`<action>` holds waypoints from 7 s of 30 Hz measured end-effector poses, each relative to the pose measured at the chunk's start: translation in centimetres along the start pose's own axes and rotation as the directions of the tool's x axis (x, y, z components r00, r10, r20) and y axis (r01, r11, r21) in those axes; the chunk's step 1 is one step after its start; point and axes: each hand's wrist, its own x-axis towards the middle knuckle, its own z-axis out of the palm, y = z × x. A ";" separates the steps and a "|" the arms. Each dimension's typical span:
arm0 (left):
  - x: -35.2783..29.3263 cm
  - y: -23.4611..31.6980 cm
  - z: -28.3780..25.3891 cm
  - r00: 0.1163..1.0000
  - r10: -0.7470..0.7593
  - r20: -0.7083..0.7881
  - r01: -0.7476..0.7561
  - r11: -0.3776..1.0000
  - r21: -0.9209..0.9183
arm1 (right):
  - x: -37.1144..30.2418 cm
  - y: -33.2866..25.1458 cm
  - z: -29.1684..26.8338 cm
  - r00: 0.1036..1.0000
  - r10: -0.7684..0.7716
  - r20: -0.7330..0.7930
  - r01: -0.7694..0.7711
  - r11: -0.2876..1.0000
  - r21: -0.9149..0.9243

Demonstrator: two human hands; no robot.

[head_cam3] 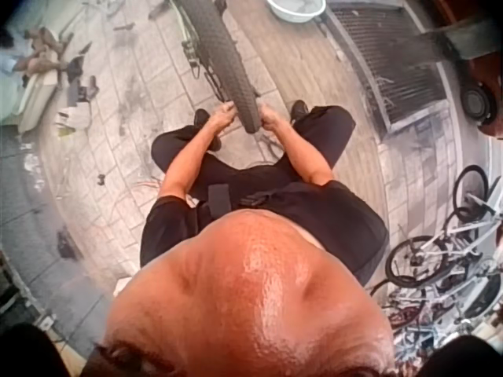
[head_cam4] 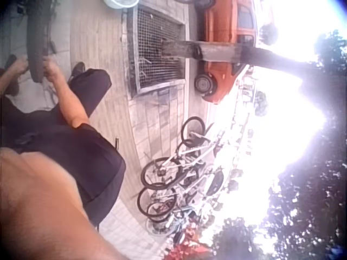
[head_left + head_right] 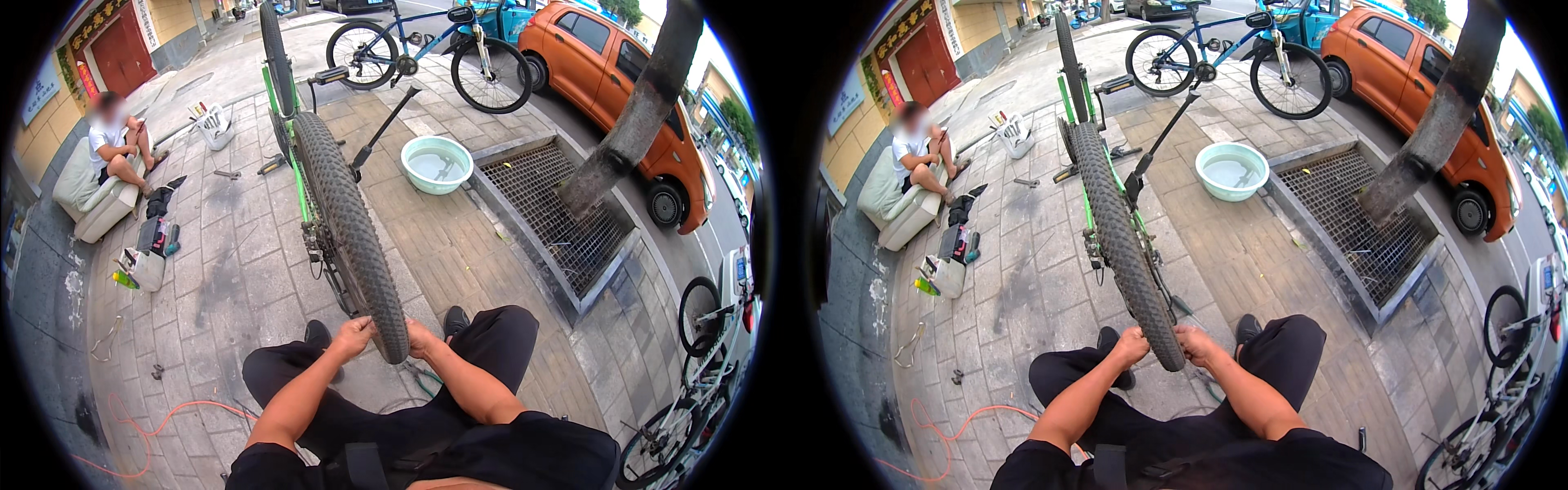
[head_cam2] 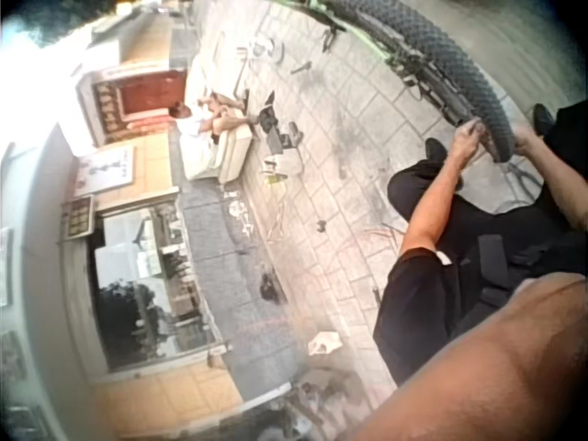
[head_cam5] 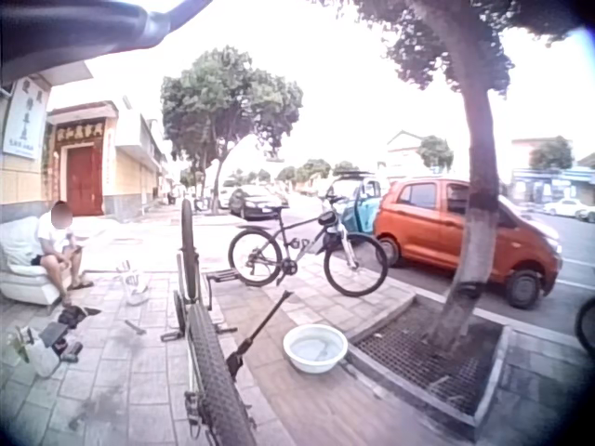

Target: The person uses a red spoke wrench to adjust the nipples on the rear wheel of a green bicycle mounted on a repair stand. The person repeatedly rotates the wheel and tightens or loosens individual spokes to align the rim.

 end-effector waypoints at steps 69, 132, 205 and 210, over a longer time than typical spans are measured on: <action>1.1 4.1 -1.7 0.947 -0.156 -0.280 0.052 0.937 -0.344 | -5.1 -11.6 9.1 0.991 -0.121 -0.052 0.073 0.832 -0.550; 1.5 3.5 -1.7 0.878 0.035 -0.477 -0.213 0.922 -0.324 | -5.0 -11.4 6.9 0.969 -0.127 -0.213 0.025 0.905 -0.424; 0.7 2.8 -1.5 0.991 -0.015 -0.131 0.011 0.999 -0.031 | -3.4 -6.8 1.7 0.966 -0.247 0.081 0.239 0.722 -0.649; 0.9 2.1 -1.3 0.990 0.037 -0.133 -0.049 0.995 -0.084 | -4.4 -8.4 4.6 0.959 -0.270 0.084 0.228 0.561 -0.796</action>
